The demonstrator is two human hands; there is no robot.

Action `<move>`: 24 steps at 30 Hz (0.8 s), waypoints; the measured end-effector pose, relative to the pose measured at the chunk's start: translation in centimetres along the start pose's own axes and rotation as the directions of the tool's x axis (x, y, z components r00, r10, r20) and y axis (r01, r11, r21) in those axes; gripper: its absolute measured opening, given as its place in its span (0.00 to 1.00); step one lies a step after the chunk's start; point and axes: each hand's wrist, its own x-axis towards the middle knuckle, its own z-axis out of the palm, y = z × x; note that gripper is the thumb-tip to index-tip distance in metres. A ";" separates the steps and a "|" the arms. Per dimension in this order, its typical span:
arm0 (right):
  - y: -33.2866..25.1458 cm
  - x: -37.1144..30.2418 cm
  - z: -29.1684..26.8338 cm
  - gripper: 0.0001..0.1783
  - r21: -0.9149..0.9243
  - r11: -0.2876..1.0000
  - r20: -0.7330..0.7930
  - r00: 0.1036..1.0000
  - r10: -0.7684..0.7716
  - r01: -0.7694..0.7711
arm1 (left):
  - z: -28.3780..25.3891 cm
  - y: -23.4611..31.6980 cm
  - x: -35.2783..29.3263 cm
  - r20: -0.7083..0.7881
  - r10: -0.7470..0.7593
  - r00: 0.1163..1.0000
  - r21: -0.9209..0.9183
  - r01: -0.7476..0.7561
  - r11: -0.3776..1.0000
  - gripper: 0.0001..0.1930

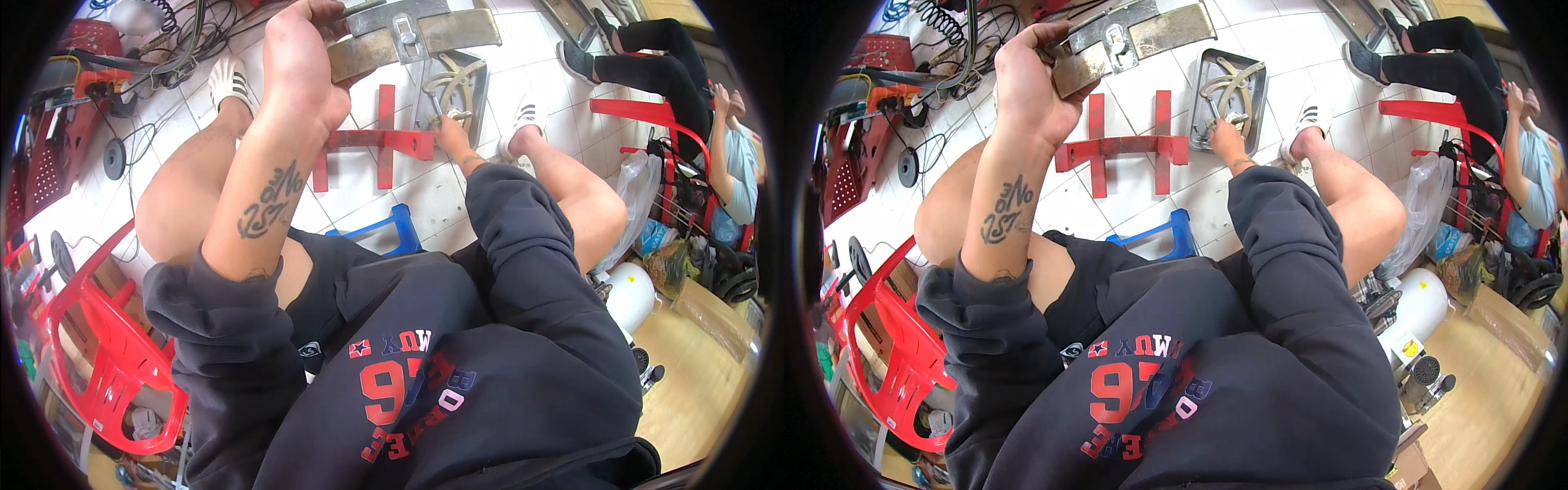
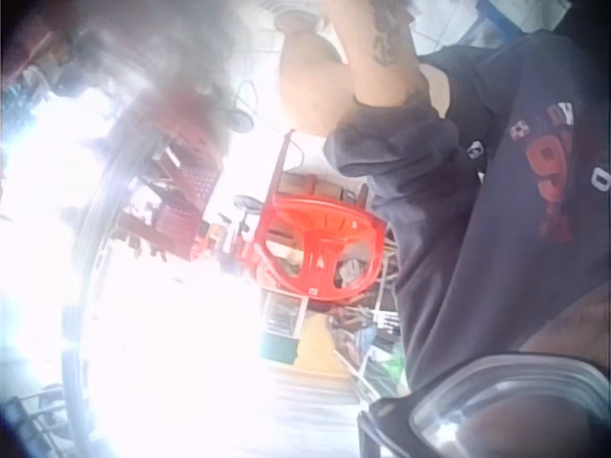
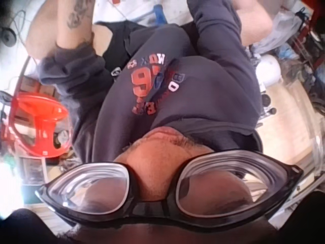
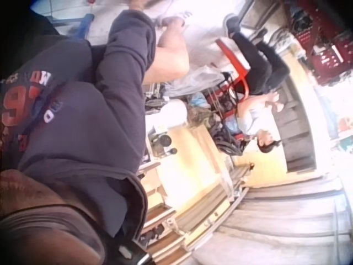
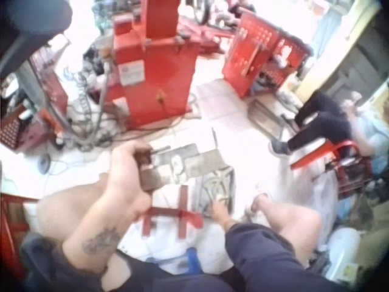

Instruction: The person sits on the floor and assembles a metal mechanism by hand. They insert a brass-colored cylindrical component into a rectangular metal frame, then attach a curved metal piece to the assembly using a red metal jig for alignment. The person repeatedly adjusts the components to ensure they fit together correctly.

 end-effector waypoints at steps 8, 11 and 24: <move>0.4 2.6 1.0 0.16 0.124 0.989 -0.108 0.992 -0.063 0.077 | 1.1 0.7 -0.8 -0.007 -0.044 0.999 0.023 0.044 0.999 0.16; 0.7 4.5 -2.2 0.18 0.362 0.932 -0.180 0.982 0.057 0.012 | 1.2 0.6 -0.3 0.053 -0.080 0.995 0.024 0.079 0.997 0.15; -17.9 -6.6 -38.8 0.19 0.611 0.673 -0.137 0.893 -0.428 0.417 | 2.2 0.3 0.0 0.123 0.024 0.992 0.068 -0.033 0.997 0.07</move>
